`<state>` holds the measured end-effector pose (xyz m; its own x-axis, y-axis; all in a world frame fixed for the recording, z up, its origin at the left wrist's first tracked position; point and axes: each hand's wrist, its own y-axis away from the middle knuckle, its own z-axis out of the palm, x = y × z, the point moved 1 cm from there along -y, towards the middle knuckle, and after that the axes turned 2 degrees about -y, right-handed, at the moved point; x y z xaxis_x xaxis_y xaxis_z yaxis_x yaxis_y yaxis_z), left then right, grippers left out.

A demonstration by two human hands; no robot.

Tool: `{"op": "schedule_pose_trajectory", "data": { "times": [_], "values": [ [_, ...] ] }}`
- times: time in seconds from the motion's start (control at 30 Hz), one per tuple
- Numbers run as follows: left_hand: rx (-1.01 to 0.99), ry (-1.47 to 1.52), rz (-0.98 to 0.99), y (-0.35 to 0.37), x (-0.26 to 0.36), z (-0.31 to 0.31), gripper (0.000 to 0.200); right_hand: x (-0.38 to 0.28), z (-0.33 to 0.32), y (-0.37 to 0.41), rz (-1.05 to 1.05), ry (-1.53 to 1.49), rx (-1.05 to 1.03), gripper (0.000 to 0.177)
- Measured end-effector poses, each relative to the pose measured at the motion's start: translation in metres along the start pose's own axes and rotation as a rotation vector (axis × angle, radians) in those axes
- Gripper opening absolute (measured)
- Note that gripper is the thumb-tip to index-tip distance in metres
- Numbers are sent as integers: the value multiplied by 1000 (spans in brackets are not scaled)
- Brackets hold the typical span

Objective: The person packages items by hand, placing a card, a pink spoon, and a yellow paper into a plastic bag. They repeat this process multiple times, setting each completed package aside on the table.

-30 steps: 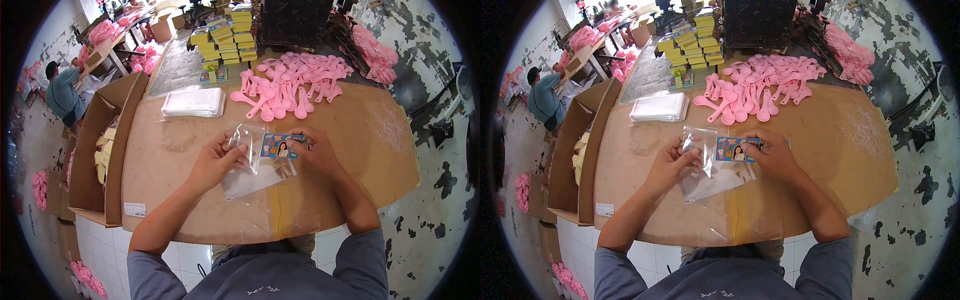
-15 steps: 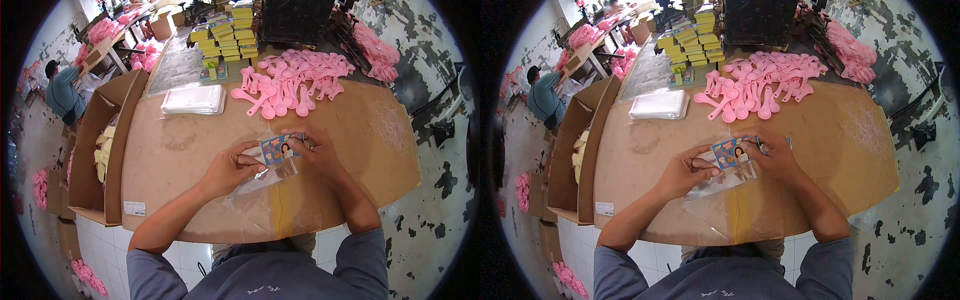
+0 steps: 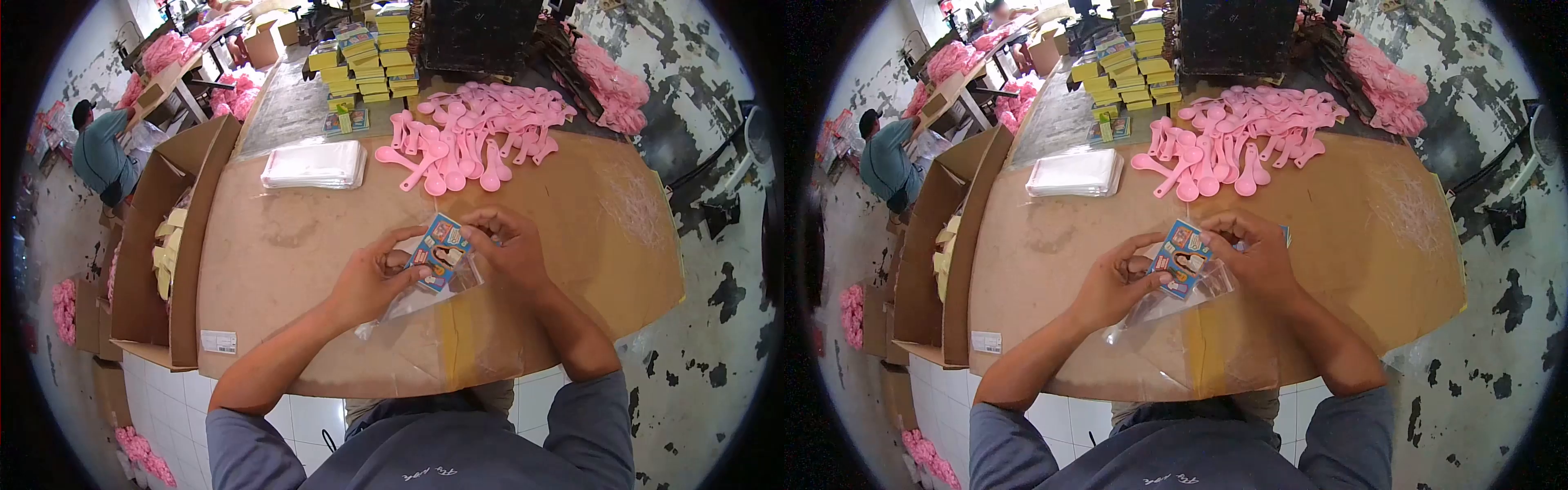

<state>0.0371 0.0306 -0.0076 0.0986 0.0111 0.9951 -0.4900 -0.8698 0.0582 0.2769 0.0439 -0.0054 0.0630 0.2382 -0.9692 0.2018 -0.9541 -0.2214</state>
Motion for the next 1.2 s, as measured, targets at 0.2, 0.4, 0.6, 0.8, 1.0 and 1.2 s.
{"op": "schedule_pose_trajectory", "data": {
  "times": [0.2, 0.4, 0.6, 0.8, 1.0, 1.2],
  "values": [
    [50, 123, 84, -3, -8, 0, 52, -3, 4, 1, -141, 261, -58, 23],
    [49, 67, 89, -1, -9, -3, 48, -12, 11, 3, -170, 236, -426, 29],
    [62, 40, -2, -4, -10, -9, 34, 20, -45, -46, -421, 934, 144, 31],
    [47, 26, -16, -4, -12, -14, 29, 29, -80, -53, 4, 965, 84, 27],
    [-5, 52, -43, -5, -14, -15, 28, 27, -91, -46, -181, 1126, 231, 27],
    [2, 182, 8, -3, -10, -10, 33, -13, -50, -35, 13, 398, 216, 40]
  ]
}}
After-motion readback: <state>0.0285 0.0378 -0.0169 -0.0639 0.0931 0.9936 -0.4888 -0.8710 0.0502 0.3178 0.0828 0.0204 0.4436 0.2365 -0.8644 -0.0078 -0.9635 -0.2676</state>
